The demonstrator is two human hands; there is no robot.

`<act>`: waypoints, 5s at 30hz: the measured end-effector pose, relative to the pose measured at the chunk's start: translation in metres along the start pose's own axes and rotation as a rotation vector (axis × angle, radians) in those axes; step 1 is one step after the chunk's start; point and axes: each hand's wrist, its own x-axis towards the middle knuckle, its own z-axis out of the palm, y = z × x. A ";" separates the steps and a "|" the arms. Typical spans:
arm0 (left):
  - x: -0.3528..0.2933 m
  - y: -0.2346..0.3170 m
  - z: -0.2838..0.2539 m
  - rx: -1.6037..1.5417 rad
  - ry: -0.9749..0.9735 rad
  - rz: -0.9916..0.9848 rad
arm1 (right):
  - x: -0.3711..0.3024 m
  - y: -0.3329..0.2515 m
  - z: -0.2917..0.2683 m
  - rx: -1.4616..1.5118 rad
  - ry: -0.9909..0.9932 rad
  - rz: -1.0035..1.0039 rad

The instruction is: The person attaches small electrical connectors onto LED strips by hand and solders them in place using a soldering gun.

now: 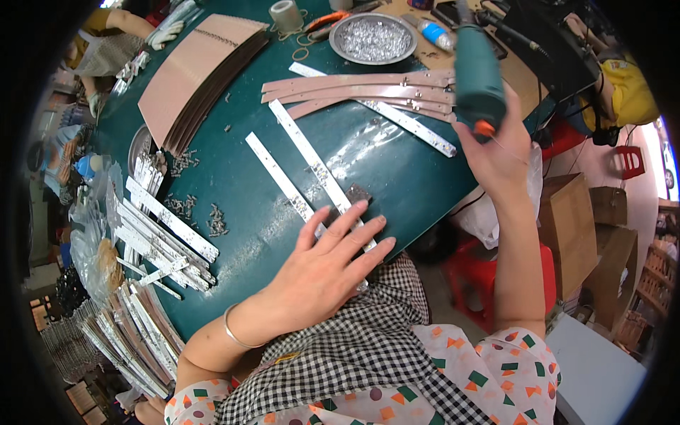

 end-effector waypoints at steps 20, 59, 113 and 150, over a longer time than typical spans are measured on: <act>-0.058 -0.005 -0.032 0.147 0.320 0.039 | 0.052 0.061 0.032 -0.074 -0.292 -0.285; 0.072 -0.085 -0.024 0.076 0.599 -0.059 | -0.009 -0.041 0.025 0.114 -0.142 -0.322; -0.079 -0.044 0.025 0.012 0.710 -0.197 | -0.140 -0.105 0.038 0.134 -0.216 -0.262; -0.059 -0.013 -0.004 -1.635 0.682 -0.506 | -0.098 -0.135 0.050 0.786 -0.554 0.004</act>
